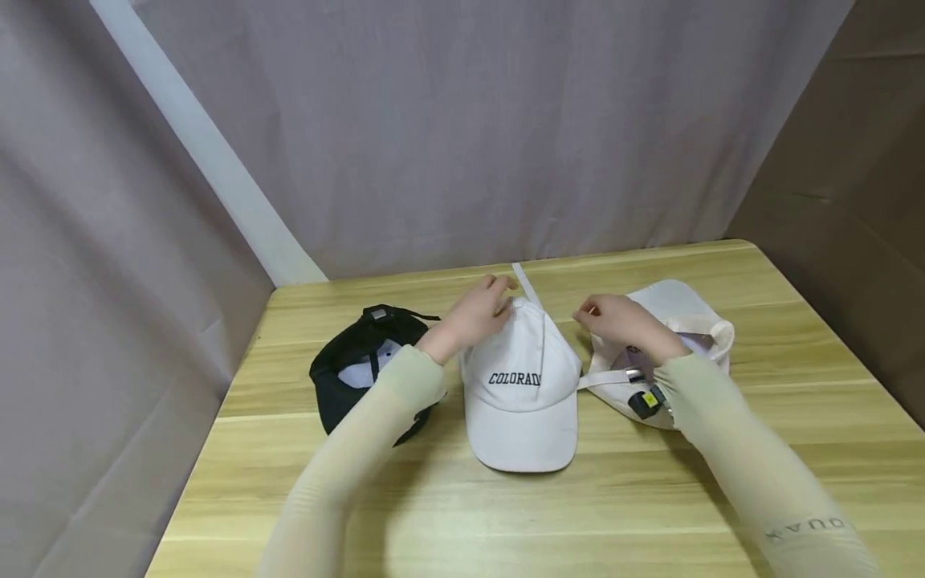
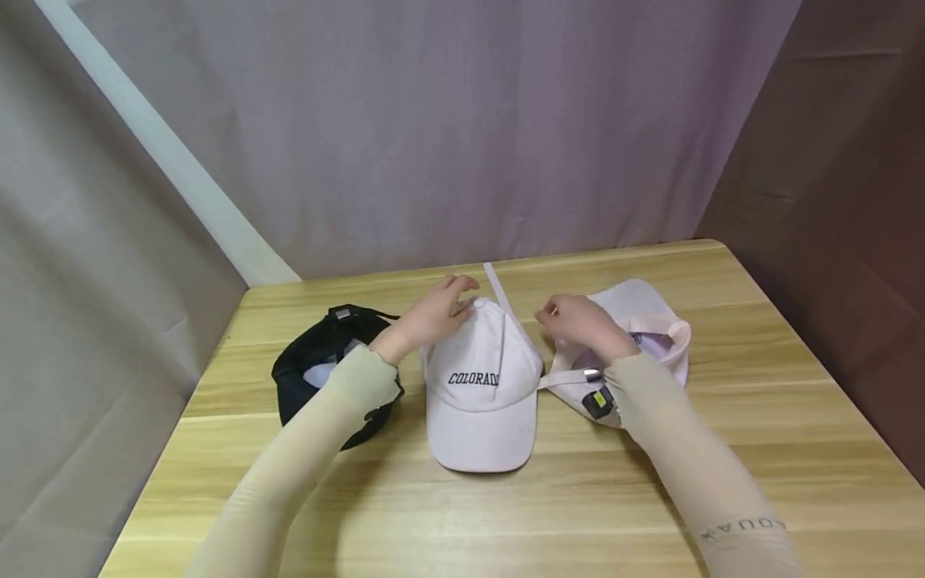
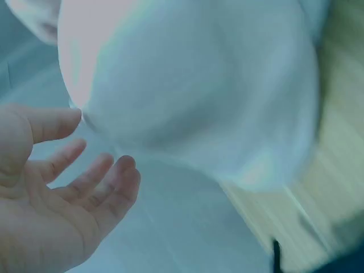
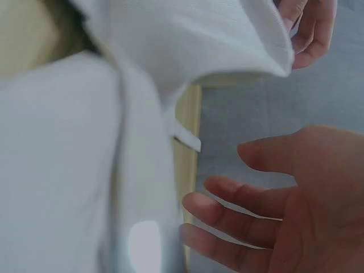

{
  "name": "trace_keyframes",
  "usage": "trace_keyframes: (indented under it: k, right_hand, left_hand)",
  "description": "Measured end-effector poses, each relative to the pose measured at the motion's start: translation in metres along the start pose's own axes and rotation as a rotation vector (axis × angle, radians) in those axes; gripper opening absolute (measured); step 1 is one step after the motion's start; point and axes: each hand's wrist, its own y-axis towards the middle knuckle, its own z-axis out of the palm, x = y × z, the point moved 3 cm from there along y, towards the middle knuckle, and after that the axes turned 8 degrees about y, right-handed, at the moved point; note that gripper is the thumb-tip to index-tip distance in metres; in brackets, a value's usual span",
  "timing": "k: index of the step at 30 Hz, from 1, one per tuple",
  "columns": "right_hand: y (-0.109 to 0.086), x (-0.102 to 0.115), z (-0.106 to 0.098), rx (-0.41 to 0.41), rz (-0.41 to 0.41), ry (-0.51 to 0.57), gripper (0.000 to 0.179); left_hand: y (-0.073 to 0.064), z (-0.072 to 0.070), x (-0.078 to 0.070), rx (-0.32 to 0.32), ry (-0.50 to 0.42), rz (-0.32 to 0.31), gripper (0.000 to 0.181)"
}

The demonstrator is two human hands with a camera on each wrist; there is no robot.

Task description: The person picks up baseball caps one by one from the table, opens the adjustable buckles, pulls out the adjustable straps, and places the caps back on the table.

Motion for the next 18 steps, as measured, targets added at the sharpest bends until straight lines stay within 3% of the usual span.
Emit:
trace_keyframes:
  k: [6,9,14,18]
  right_hand:
    - [-0.034,-0.002,-0.01,0.001,-0.022,-0.018,0.041]
    - [-0.049,-0.003,-0.011,0.014,-0.023,-0.027,0.04]
    - [-0.067,-0.007,-0.004,0.031,-0.072,-0.061,0.034]
    - [-0.08,-0.011,0.001,0.05,-0.115,-0.07,0.033]
  left_hand:
    - [-0.003,0.006,-0.045,-0.035,0.151,0.155,0.033]
    - [-0.003,0.011,-0.065,-0.019,0.162,0.221,0.03]
    - [-0.004,0.034,-0.092,0.1,0.109,0.301,0.031]
    - [-0.005,0.059,-0.107,0.183,0.156,0.323,0.035]
